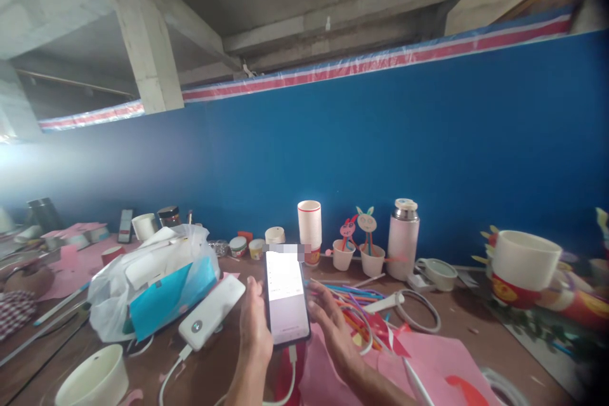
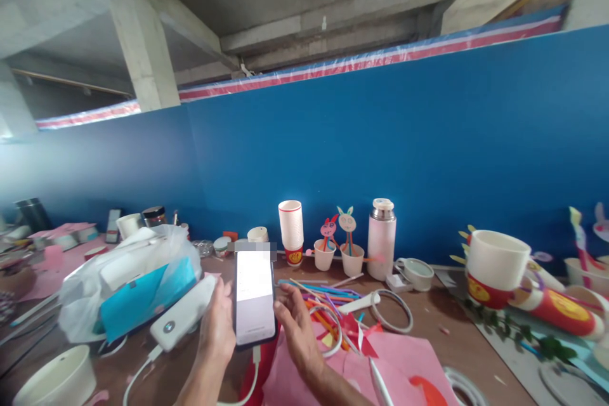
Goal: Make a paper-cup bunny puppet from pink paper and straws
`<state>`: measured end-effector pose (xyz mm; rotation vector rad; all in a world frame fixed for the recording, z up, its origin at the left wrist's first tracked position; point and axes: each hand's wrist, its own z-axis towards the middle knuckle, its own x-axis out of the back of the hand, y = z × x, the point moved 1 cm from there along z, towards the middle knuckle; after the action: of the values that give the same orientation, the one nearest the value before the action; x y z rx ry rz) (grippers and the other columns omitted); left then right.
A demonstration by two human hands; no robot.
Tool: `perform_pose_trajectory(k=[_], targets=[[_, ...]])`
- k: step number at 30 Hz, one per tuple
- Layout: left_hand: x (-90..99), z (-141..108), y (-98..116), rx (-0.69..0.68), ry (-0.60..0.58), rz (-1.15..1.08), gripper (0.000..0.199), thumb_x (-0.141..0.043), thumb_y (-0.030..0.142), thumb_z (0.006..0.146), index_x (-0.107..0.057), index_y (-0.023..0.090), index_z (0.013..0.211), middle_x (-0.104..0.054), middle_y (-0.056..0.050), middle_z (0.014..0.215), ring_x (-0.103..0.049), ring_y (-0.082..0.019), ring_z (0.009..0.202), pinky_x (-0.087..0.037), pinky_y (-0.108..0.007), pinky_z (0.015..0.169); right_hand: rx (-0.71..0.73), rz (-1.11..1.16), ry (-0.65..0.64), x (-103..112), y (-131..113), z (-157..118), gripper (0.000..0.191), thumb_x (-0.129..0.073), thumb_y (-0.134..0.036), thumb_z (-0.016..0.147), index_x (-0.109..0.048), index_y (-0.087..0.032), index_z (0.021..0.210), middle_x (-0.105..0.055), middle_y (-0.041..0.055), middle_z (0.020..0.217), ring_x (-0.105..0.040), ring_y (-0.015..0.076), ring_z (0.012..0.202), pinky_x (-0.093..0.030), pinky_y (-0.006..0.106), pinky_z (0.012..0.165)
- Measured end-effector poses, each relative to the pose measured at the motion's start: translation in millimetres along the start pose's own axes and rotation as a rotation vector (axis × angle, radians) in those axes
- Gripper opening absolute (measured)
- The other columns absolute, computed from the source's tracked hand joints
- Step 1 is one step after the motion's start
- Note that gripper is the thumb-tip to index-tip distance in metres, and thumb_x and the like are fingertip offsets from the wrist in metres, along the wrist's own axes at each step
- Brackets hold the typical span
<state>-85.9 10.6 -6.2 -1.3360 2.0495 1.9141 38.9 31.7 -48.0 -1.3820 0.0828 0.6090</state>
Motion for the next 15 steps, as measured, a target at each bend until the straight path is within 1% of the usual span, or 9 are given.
perform_pose_trajectory(k=[4,8,12,15], targets=[[0.0,-0.1,0.5,0.004,0.032,-0.013,0.048,-0.042,0.049,0.081,-0.052,0.014,0.113,-0.067,-0.013,0.096,-0.066,-0.024,0.081,-0.051,-0.037,0.068,-0.002,-0.011,0.007,0.8,0.4,0.0,0.037,-0.061,-0.041,0.072,-0.053,-0.024,0.104,-0.061,0.0020,0.087,-0.055,0.0204,0.084,-0.044,0.032,0.076],[-0.4,0.1,1.2,0.004,0.022,-0.008,0.050,-0.042,0.051,0.080,-0.052,0.014,0.113,-0.068,-0.013,0.094,-0.066,-0.025,0.080,-0.051,-0.037,0.068,-0.011,-0.006,-0.004,-0.8,-2.3,-2.0,0.034,-0.063,-0.040,0.070,-0.056,-0.023,0.100,-0.061,0.0032,0.095,-0.055,0.0216,0.090,-0.043,0.034,0.080],[0.4,2.1,1.5,-0.010,-0.026,-0.011,0.049,-0.042,0.051,0.080,-0.055,0.014,0.109,-0.068,-0.012,0.090,-0.065,-0.024,0.081,-0.051,-0.036,0.069,-0.040,-0.030,-0.068,-2.5,-5.3,-5.4,0.029,-0.060,-0.038,0.073,-0.058,-0.023,0.098,-0.061,0.0037,0.098,-0.055,0.0230,0.094,-0.042,0.036,0.084],[2.1,4.7,1.9,-0.009,-0.005,-0.022,0.048,-0.043,0.050,0.080,-0.054,0.014,0.110,-0.068,-0.011,0.091,-0.065,-0.024,0.081,-0.051,-0.036,0.070,-0.050,-0.026,-0.153,-2.3,-4.2,-6.3,0.030,-0.059,-0.035,0.075,-0.055,-0.023,0.102,-0.060,0.0042,0.102,-0.054,0.0226,0.099,-0.041,0.036,0.087]])
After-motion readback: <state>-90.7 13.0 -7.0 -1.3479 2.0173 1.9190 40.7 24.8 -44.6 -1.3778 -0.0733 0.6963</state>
